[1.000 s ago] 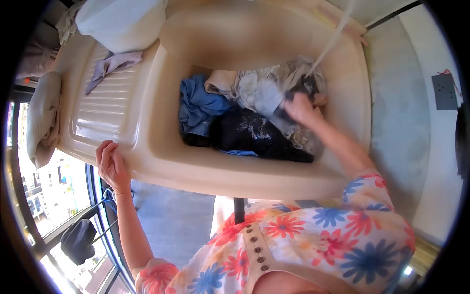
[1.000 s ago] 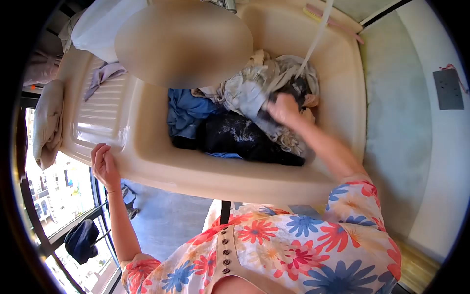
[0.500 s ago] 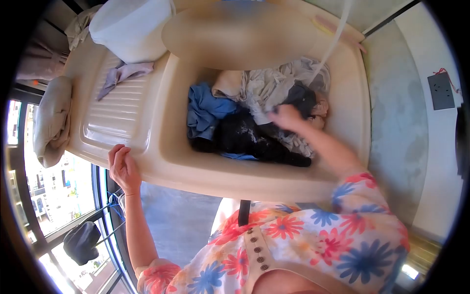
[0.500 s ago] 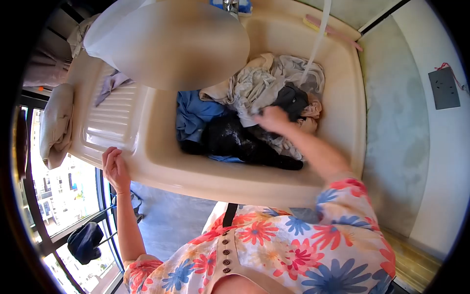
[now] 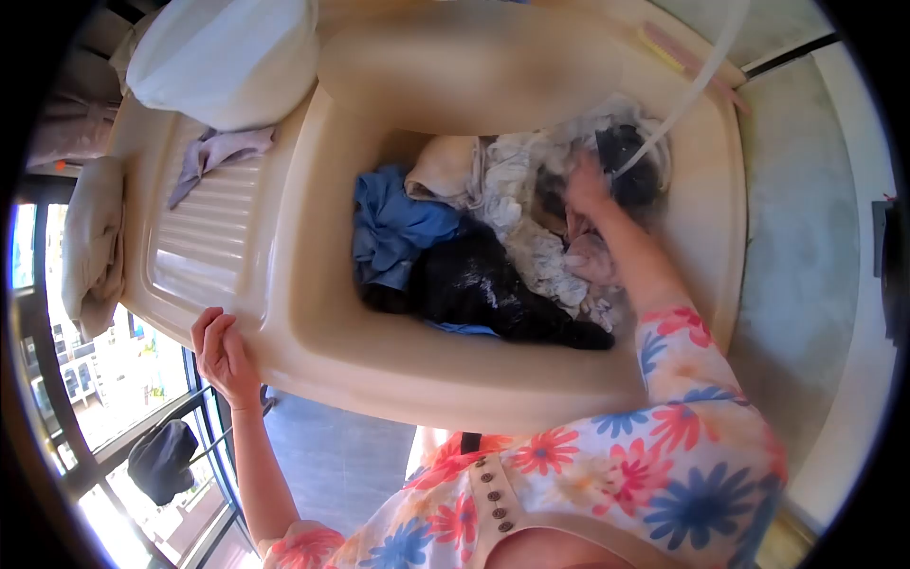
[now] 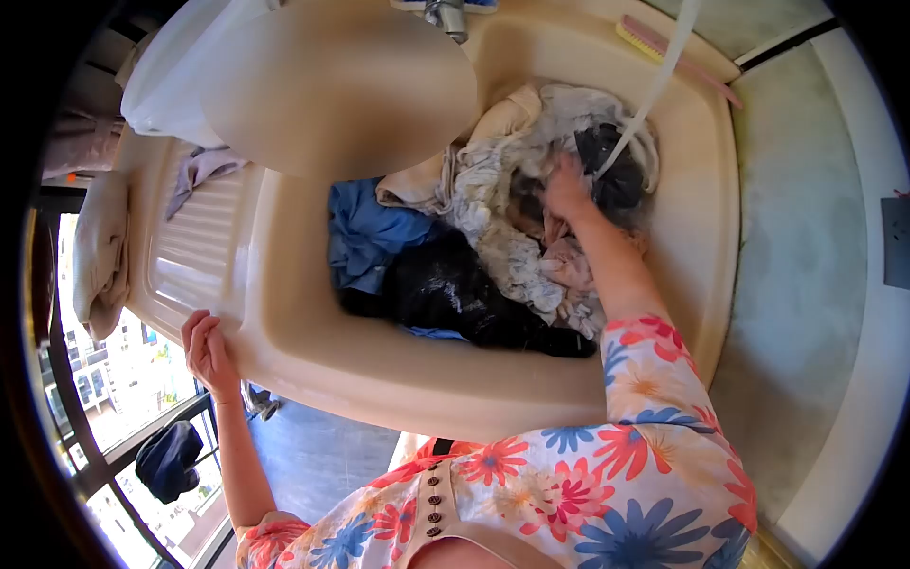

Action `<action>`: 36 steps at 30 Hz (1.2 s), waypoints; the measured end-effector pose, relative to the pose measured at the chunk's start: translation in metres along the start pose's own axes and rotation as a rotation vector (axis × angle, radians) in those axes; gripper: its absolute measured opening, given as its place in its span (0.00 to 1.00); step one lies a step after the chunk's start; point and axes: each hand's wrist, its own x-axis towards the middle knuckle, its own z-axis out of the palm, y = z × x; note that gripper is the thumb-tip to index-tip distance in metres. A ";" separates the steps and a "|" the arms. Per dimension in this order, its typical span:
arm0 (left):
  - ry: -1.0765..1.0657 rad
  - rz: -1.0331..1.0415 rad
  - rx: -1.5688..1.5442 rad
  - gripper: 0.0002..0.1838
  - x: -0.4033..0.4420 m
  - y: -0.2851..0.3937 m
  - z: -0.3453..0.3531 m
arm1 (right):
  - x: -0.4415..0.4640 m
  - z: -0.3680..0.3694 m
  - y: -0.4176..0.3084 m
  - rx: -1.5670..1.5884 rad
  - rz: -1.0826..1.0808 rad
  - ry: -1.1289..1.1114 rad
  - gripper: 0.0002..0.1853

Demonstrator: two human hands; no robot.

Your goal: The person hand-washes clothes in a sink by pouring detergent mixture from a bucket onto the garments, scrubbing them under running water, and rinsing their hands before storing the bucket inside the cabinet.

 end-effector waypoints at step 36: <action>0.086 0.003 -0.011 0.06 0.000 0.002 -0.004 | -0.035 -0.145 -0.131 0.260 -0.364 0.468 0.22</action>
